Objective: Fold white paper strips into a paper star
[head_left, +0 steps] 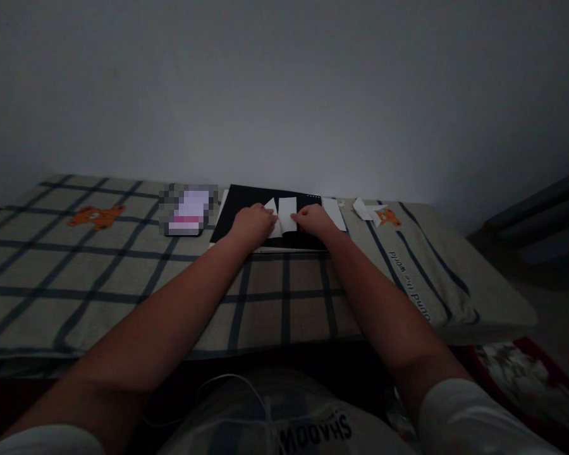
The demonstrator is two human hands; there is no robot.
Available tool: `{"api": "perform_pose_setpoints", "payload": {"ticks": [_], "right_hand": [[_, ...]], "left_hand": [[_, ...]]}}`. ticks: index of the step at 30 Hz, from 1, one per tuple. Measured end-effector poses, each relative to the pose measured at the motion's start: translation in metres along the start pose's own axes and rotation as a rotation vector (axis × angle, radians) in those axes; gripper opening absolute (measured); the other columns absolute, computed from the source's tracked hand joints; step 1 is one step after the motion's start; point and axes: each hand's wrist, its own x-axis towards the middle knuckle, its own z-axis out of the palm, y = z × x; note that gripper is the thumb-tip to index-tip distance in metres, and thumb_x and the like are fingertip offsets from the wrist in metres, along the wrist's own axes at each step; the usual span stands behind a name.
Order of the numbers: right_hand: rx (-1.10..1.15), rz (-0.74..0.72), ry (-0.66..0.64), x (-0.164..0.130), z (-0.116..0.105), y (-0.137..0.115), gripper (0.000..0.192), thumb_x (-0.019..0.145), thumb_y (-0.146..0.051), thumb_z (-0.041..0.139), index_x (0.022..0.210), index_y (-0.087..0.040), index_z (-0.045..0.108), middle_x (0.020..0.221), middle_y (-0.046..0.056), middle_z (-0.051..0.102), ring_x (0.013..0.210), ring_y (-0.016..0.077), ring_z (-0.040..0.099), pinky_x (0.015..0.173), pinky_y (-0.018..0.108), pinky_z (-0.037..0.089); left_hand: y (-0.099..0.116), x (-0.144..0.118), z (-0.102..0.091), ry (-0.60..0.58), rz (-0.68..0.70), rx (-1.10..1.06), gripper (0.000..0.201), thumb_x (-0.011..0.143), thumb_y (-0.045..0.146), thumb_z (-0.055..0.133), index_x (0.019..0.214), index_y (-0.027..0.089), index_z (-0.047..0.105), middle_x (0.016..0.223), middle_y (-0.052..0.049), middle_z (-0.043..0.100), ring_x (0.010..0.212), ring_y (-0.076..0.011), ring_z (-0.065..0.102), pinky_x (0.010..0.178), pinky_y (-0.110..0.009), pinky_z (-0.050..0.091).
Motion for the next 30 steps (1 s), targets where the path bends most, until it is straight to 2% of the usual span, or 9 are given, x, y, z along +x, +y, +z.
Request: {"api": "perform_pose_setpoints", "payload": {"ticks": [5,9,16,23,30], "right_hand": [[-0.115,-0.031,0.002,0.000,0.000,-0.002,0.029,0.080,-0.032,0.052,0.077,-0.013,0.073,0.073,0.008,0.068,0.064,0.0136,0.057,0.056,0.022,0.037],[-0.157,-0.041,-0.002,-0.001,0.000,-0.003,0.028,0.080,-0.029,0.051,0.078,-0.012,0.073,0.075,0.009,0.069,0.064,0.0142,0.057,0.056,0.023,0.037],[-0.144,-0.015,0.005,-0.004,-0.003,-0.006,0.024,0.076,-0.022,0.051,0.071,-0.011,0.071,0.067,0.008,0.066,0.060,0.0131,0.056,0.057,0.022,0.037],[0.124,-0.023,0.006,-0.002,0.002,0.001,0.039,0.079,-0.047,0.054,0.068,-0.012,0.067,0.060,0.004,0.063,0.052,0.0095,0.051,0.052,0.021,0.036],[0.073,-0.035,0.021,-0.001,0.003,0.001,0.029,0.080,-0.036,0.055,0.069,-0.013,0.068,0.061,0.004,0.064,0.054,0.0094,0.053,0.056,0.021,0.038]], "left_hand": [[0.004,-0.003,-0.007,-0.049,-0.032,0.024,0.043,0.095,0.037,0.027,0.115,0.019,0.061,0.111,-0.011,0.064,0.104,-0.0261,0.053,0.078,-0.037,0.039],[0.008,-0.004,-0.014,-0.098,-0.037,0.033,0.037,0.094,0.033,0.032,0.113,0.022,0.061,0.114,-0.010,0.062,0.105,-0.0257,0.052,0.080,-0.037,0.038],[0.007,-0.003,-0.009,-0.059,-0.028,0.021,0.035,0.094,0.032,0.032,0.109,0.023,0.063,0.116,-0.008,0.062,0.103,-0.0257,0.051,0.082,-0.040,0.035],[0.005,-0.005,-0.004,0.013,-0.045,0.007,0.036,0.094,0.034,0.031,0.111,0.024,0.061,0.118,-0.007,0.061,0.107,-0.0253,0.050,0.085,-0.042,0.032],[0.005,-0.006,-0.008,0.011,-0.069,0.010,0.035,0.094,0.038,0.033,0.110,0.026,0.062,0.119,-0.007,0.060,0.107,-0.0252,0.051,0.086,-0.041,0.033]]}}
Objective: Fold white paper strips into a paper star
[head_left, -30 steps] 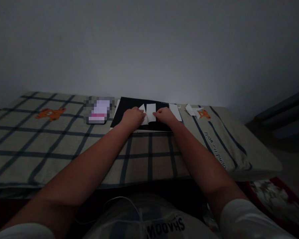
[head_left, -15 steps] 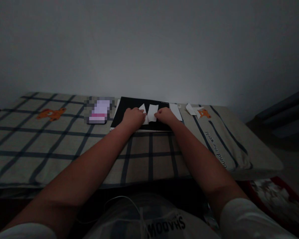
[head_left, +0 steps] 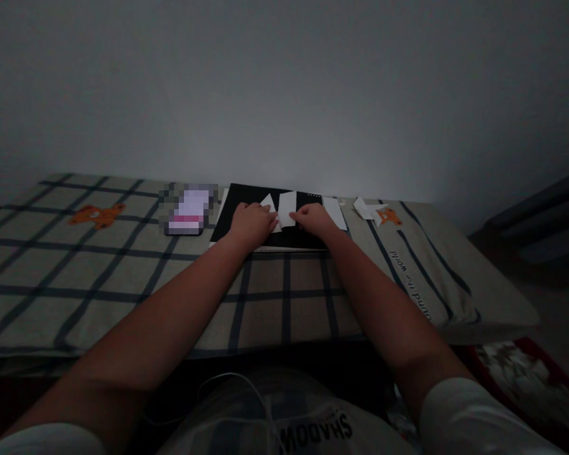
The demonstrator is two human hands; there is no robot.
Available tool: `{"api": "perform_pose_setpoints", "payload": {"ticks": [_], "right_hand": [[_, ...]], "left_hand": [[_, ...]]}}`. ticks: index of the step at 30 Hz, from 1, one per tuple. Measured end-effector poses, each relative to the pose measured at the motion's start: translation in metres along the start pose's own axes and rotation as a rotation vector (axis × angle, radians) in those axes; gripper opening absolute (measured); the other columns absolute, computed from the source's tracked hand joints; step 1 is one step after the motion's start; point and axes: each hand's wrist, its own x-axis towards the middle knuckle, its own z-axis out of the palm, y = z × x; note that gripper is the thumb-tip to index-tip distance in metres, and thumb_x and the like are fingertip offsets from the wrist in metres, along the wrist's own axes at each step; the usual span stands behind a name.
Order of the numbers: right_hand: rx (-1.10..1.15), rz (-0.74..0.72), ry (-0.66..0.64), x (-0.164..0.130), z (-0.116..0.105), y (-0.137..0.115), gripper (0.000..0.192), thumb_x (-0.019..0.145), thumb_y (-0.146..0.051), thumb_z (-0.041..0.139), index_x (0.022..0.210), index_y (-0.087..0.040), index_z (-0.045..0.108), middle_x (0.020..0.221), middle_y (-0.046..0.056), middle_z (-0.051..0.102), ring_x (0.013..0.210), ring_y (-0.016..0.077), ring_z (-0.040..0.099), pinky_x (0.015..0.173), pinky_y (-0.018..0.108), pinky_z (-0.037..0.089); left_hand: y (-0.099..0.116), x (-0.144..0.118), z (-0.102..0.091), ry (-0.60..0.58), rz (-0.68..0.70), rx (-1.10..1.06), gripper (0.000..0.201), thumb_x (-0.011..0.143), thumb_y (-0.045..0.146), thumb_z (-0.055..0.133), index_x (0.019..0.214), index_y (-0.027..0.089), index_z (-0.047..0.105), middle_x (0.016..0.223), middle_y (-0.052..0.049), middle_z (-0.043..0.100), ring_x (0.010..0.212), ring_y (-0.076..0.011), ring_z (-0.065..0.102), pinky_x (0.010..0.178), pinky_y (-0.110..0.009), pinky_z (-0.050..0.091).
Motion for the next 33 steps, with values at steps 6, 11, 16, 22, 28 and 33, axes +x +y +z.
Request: {"api": "perform_pose_setpoints", "payload": {"ticks": [6,11,16,22,28,33], "right_hand": [[-0.123,-0.016,0.010,0.0002,-0.0006,-0.0015,0.029,0.081,-0.035,0.053,0.073,-0.014,0.071,0.069,0.006,0.067,0.062,0.0124,0.056,0.059,0.022,0.038],[-0.198,-0.059,0.000,0.0020,0.0016,-0.0003,0.028,0.080,-0.032,0.052,0.076,-0.012,0.071,0.073,0.008,0.068,0.063,0.0136,0.056,0.058,0.023,0.037],[-0.225,-0.047,0.013,0.0025,0.0020,-0.0010,0.023,0.078,-0.027,0.053,0.077,-0.012,0.071,0.078,0.009,0.068,0.069,0.0147,0.057,0.061,0.023,0.038],[-0.124,-0.018,0.005,0.0006,-0.0014,-0.0013,0.031,0.081,-0.037,0.053,0.073,-0.013,0.070,0.069,0.007,0.066,0.063,0.0131,0.056,0.059,0.023,0.038],[-0.030,-0.027,-0.015,0.0021,0.0005,0.0033,0.032,0.079,-0.043,0.056,0.074,-0.014,0.069,0.066,0.004,0.065,0.060,0.0112,0.055,0.056,0.022,0.036],[-0.097,-0.027,-0.004,0.0025,0.0000,0.0021,0.031,0.080,-0.039,0.055,0.072,-0.014,0.070,0.067,0.005,0.065,0.060,0.0119,0.054,0.057,0.023,0.036]], "left_hand": [[0.0008,0.0027,-0.0012,-0.027,-0.005,-0.016,0.044,0.095,0.038,0.028,0.105,0.018,0.065,0.106,-0.011,0.065,0.104,-0.0263,0.053,0.078,-0.037,0.038],[0.0019,0.0020,-0.0027,-0.043,-0.005,0.009,0.043,0.094,0.038,0.028,0.105,0.017,0.064,0.104,-0.012,0.065,0.101,-0.0267,0.054,0.078,-0.038,0.038],[0.0032,0.0016,-0.0047,-0.057,0.002,0.012,0.040,0.094,0.035,0.029,0.101,0.019,0.065,0.106,-0.011,0.065,0.100,-0.0265,0.054,0.079,-0.039,0.037],[0.0042,0.0001,-0.0038,-0.041,-0.026,-0.004,0.041,0.095,0.037,0.028,0.103,0.020,0.064,0.113,-0.010,0.063,0.104,-0.0264,0.052,0.083,-0.040,0.034],[0.0013,-0.0006,-0.0020,-0.013,-0.024,-0.010,0.038,0.095,0.038,0.029,0.105,0.024,0.064,0.117,-0.007,0.061,0.108,-0.0258,0.049,0.084,-0.040,0.035],[0.0000,0.0043,0.0025,-0.031,-0.028,-0.026,0.041,0.095,0.035,0.029,0.110,0.017,0.062,0.109,-0.013,0.063,0.107,-0.0255,0.052,0.080,-0.035,0.038]]}}
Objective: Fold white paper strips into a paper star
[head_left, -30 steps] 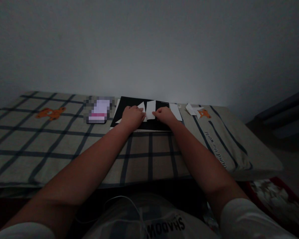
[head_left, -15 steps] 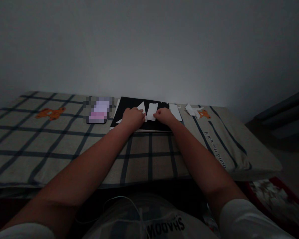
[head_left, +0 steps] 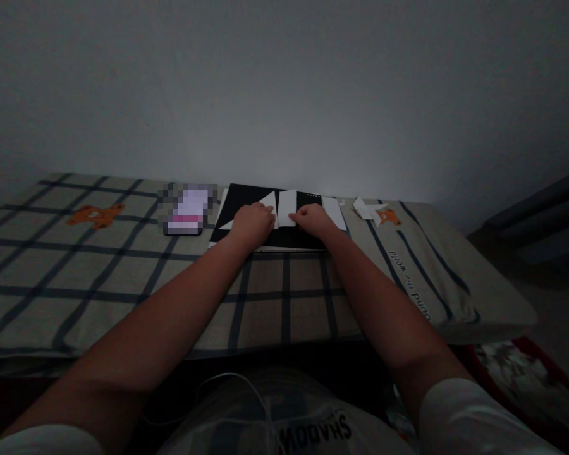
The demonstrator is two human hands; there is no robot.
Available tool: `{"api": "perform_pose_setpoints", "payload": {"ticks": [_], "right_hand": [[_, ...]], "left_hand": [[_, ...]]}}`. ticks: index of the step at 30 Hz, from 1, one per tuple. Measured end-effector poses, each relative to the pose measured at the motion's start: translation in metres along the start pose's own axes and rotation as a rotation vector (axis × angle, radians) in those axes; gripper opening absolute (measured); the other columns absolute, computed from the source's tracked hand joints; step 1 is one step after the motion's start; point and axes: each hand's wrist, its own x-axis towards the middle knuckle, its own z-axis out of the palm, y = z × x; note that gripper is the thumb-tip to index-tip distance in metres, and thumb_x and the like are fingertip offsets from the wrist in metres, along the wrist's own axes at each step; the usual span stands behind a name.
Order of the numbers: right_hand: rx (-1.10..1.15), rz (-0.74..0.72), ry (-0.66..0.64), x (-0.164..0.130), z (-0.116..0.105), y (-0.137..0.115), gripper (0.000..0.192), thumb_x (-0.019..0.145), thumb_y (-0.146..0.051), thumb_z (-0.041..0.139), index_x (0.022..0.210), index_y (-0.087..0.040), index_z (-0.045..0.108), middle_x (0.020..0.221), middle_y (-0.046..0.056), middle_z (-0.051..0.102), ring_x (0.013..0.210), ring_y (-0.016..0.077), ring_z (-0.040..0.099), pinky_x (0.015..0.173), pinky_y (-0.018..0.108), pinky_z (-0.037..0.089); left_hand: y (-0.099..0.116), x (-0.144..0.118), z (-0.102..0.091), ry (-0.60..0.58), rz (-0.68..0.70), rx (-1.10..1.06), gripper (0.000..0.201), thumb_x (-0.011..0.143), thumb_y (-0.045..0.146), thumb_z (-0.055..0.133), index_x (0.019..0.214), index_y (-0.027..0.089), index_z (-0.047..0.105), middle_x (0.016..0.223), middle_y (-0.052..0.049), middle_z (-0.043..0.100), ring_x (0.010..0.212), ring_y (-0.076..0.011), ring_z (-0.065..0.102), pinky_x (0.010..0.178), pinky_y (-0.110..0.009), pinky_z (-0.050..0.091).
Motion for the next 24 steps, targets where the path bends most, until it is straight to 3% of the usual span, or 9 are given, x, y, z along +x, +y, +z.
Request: {"api": "perform_pose_setpoints", "payload": {"ticks": [11,15,21,24], "right_hand": [[-0.157,-0.034,-0.023,-0.0029,-0.0028,-0.0067,0.026,0.080,-0.029,0.052,0.071,-0.011,0.070,0.067,0.007,0.065,0.060,0.0129,0.054,0.057,0.023,0.036],[-0.101,-0.007,-0.021,-0.0059,-0.0060,-0.0093,0.024,0.079,-0.026,0.053,0.068,-0.012,0.068,0.064,0.006,0.064,0.058,0.0118,0.053,0.057,0.023,0.035],[0.076,0.025,-0.040,-0.0060,-0.0064,-0.0082,0.037,0.081,-0.044,0.053,0.066,-0.013,0.066,0.059,0.004,0.062,0.053,0.0102,0.051,0.053,0.022,0.035],[0.096,0.024,-0.053,-0.0056,-0.0058,-0.0071,0.033,0.081,-0.039,0.056,0.065,-0.012,0.065,0.058,0.003,0.061,0.051,0.0092,0.050,0.051,0.022,0.033]], "left_hand": [[0.0021,0.0002,0.0008,-0.047,-0.059,0.018,0.045,0.094,0.040,0.027,0.115,0.018,0.060,0.105,-0.014,0.065,0.100,-0.0254,0.058,0.077,-0.034,0.042],[0.0030,0.0001,0.0007,-0.049,-0.078,-0.009,0.045,0.094,0.041,0.029,0.113,0.017,0.061,0.106,-0.014,0.064,0.102,-0.0253,0.056,0.079,-0.034,0.042],[0.0016,-0.0003,0.0017,-0.005,-0.060,-0.021,0.045,0.094,0.039,0.027,0.106,0.016,0.064,0.106,-0.014,0.063,0.103,-0.0263,0.054,0.077,-0.035,0.042],[0.0007,-0.0005,0.0015,0.001,-0.035,-0.016,0.044,0.094,0.038,0.028,0.104,0.017,0.064,0.109,-0.013,0.062,0.103,-0.0265,0.053,0.076,-0.035,0.042]]}}
